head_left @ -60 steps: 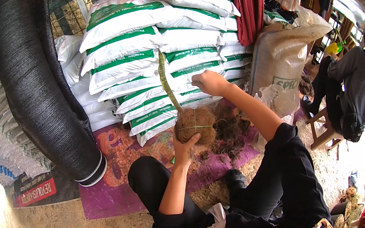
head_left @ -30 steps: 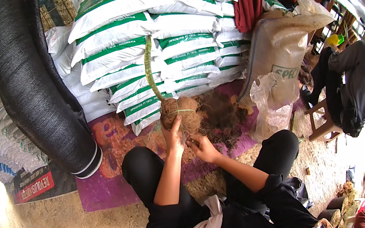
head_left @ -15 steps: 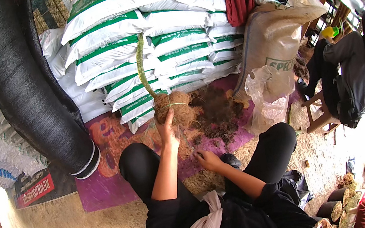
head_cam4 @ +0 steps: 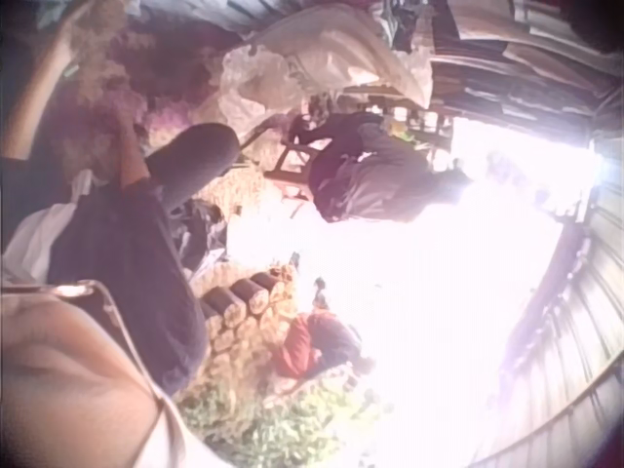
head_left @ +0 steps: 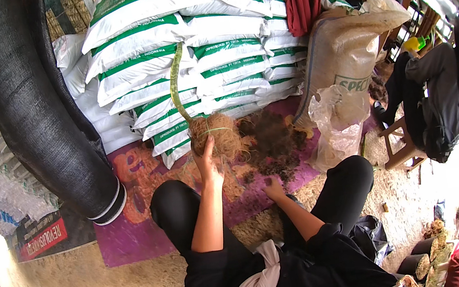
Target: The person sits on a mat and ties a small plant's root ball with green string. They wrap the string around the roots multiple times, adjust the tension, and secure the bundle.
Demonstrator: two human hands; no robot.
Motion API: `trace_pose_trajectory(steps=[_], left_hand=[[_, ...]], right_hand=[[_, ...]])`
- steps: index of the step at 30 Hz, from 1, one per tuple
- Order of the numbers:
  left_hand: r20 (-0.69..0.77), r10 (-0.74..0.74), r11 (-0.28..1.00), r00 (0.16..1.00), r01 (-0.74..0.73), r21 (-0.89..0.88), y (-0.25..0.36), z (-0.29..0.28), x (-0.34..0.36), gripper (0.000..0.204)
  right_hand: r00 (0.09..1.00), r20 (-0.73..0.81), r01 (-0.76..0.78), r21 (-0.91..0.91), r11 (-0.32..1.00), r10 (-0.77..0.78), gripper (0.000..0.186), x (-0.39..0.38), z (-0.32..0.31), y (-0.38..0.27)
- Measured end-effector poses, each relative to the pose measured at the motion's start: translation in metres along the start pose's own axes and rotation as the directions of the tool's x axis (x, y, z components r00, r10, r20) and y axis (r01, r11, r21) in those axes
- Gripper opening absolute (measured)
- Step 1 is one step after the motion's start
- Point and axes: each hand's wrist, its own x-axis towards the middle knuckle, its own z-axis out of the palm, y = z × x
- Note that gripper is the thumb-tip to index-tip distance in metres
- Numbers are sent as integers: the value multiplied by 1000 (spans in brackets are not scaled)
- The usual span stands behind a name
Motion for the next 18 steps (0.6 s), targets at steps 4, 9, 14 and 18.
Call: trace_pose_trajectory(steps=[4,9,14,18], left_hand=[[-26,16,999,1000,-15,37,0,8,-8,49],[-28,15,1000,999,-15,11,1,10,-8,53],[-42,63,996,997,-60,71,0,8,-5,54],[4,74,996,997,-74,48,-9,9,-5,54]], right_hand=[[970,202,-31,660,750,-138,46,1,2,-131],[973,220,-111,719,686,-73,40,-16,0,-198],[967,255,-206,777,595,2,12,-42,-18,-216],[988,44,86,639,765,-148,16,-46,-16,-208]])
